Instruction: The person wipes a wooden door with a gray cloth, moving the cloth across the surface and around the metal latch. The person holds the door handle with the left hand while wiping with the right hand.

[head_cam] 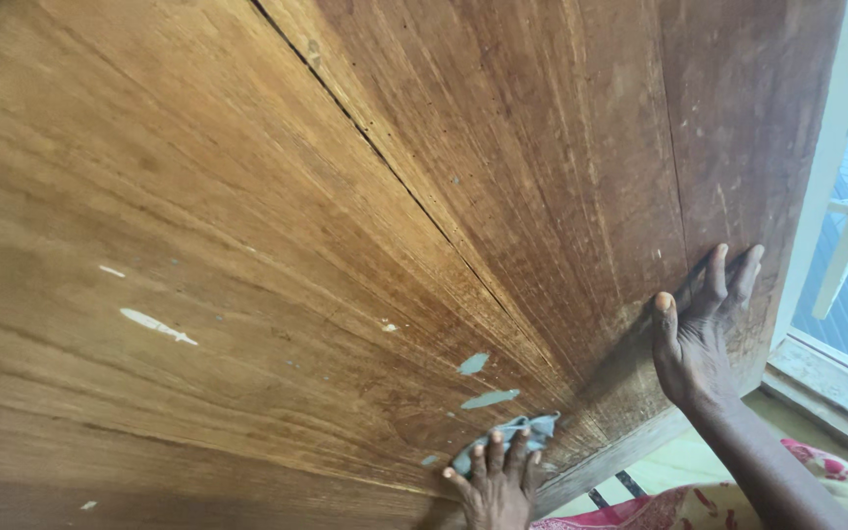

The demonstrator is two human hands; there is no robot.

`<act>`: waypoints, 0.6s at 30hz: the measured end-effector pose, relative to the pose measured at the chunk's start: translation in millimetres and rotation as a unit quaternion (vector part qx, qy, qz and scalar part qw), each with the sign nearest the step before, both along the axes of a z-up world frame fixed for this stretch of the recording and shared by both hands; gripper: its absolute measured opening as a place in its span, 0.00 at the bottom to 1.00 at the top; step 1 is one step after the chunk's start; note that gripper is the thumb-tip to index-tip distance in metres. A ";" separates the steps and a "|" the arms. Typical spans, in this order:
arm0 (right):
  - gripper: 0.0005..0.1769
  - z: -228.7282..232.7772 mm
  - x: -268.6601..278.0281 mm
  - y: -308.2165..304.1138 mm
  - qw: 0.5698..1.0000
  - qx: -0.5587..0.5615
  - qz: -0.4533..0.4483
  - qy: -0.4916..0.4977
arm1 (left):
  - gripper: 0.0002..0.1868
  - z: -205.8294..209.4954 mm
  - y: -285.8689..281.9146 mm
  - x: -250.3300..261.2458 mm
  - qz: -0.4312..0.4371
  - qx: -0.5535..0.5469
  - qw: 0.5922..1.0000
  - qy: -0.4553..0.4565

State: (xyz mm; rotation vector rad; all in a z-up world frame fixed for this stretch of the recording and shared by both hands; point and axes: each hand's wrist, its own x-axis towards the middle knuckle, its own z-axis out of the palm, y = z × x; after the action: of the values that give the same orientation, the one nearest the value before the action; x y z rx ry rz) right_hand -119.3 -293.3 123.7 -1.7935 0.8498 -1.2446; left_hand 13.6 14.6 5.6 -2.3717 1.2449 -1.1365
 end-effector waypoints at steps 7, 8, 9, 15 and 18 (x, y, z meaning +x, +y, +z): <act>0.49 1.2 -0.9 0.4 1.000 -0.010 -0.004 0.011 | 0.50 218.5 8.5 26.4 0.057 -0.137 0.986 -0.074; 0.49 1.2 -0.8 0.3 1.000 -0.013 -0.003 0.006 | 0.51 255.9 11.8 28.1 0.060 -0.156 0.982 -0.094; 0.49 1.2 -0.6 0.2 1.000 -0.016 -0.002 0.001 | 0.50 289.1 15.2 26.2 0.064 -0.176 0.977 -0.100; 0.50 -3.5 0.8 -2.0 1.000 -0.026 -0.005 0.014 | 0.48 442.0 53.2 41.0 0.163 -0.338 0.919 -0.118; 0.52 -5.2 -1.0 -2.9 0.999 -0.016 0.008 0.032 | 0.49 430.8 68.0 40.3 0.183 -0.383 0.898 -0.116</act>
State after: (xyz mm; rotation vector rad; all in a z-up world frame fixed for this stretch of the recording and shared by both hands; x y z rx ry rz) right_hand -120.3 -296.2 118.5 -1.8699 0.8543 -1.2035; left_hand 53.9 82.6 436.4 -2.6736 0.2394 -1.9424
